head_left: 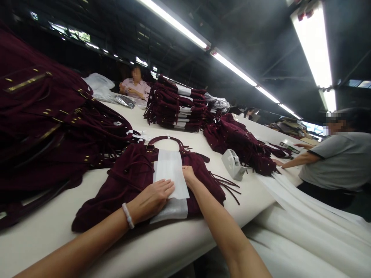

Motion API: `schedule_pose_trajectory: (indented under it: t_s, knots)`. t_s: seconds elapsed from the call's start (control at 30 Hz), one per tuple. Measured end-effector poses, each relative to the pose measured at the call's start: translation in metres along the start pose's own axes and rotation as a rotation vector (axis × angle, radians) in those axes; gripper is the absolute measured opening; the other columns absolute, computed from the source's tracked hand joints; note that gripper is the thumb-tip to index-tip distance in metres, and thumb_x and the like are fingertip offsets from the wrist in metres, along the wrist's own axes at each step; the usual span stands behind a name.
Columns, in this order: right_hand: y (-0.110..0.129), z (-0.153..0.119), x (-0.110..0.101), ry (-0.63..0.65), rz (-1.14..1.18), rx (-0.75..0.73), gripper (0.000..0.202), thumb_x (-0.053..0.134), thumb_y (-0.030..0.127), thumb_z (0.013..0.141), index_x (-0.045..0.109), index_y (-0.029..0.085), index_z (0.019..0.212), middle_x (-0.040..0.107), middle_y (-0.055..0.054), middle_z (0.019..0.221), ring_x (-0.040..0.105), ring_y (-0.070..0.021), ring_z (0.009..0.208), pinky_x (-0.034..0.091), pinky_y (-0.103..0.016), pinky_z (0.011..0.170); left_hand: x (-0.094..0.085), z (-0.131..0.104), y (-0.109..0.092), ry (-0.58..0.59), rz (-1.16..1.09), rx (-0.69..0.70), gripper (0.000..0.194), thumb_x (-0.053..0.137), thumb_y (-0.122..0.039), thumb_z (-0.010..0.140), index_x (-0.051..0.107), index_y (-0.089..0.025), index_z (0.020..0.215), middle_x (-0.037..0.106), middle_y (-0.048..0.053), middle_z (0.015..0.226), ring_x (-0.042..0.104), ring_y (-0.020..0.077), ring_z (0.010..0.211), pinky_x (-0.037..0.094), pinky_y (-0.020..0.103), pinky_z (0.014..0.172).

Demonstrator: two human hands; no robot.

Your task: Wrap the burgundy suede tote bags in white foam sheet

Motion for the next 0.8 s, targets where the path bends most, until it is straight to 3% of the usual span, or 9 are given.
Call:
schedule_pose_trajectory:
  t_s: [0.2, 0.37, 0.6, 0.8]
  knots:
    - [-0.005, 0.005, -0.008, 0.029, 0.035, 0.003, 0.013, 0.063, 0.013, 0.061, 0.056, 0.016, 0.05, 0.044, 0.007, 0.035, 0.033, -0.0042, 0.033, 0.02, -0.017, 0.035, 0.003, 0.003, 0.024, -0.014, -0.056, -0.24, 0.038, 0.032, -0.029, 0.1, 0.062, -0.013, 0.118, 0.065, 0.014, 0.126, 0.061, 0.0241, 0.118, 0.05, 0.039, 0.101]
    - [-0.008, 0.007, -0.01, -0.008, 0.052, -0.009, 0.012, 0.059, 0.013, 0.063, 0.056, 0.016, 0.052, 0.045, 0.008, 0.038, 0.034, -0.0043, 0.034, 0.02, -0.017, 0.035, 0.004, 0.003, 0.02, 0.028, -0.044, -0.133, 0.034, 0.036, -0.031, 0.1, 0.063, -0.016, 0.115, 0.064, 0.011, 0.128, 0.059, 0.0218, 0.12, 0.049, 0.035, 0.102]
    - [-0.01, 0.01, -0.009, -0.053, 0.017, 0.017, 0.013, 0.055, 0.01, 0.062, 0.058, 0.016, 0.051, 0.043, 0.007, 0.034, 0.034, -0.0058, 0.034, 0.021, -0.018, 0.037, 0.005, 0.006, 0.002, 0.063, 0.144, -0.015, 0.032, 0.034, -0.024, 0.1, 0.062, -0.01, 0.106, 0.069, 0.014, 0.11, 0.063, 0.0248, 0.111, 0.051, 0.038, 0.097]
    - [-0.008, 0.007, -0.01, -0.069, 0.002, 0.034, 0.015, 0.05, 0.008, 0.062, 0.057, 0.016, 0.052, 0.042, 0.007, 0.034, 0.034, -0.0061, 0.034, 0.021, -0.019, 0.037, 0.006, 0.002, -0.005, 0.057, 0.223, 0.052, 0.032, 0.035, -0.023, 0.099, 0.059, -0.008, 0.115, 0.066, 0.017, 0.118, 0.06, 0.0256, 0.115, 0.047, 0.039, 0.101]
Point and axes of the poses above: each hand's wrist, its own z-axis towards the middle knuckle, its own x-axis out of the palm, y = z × x, the point moved 3 cm from there along z, towards the middle knuckle
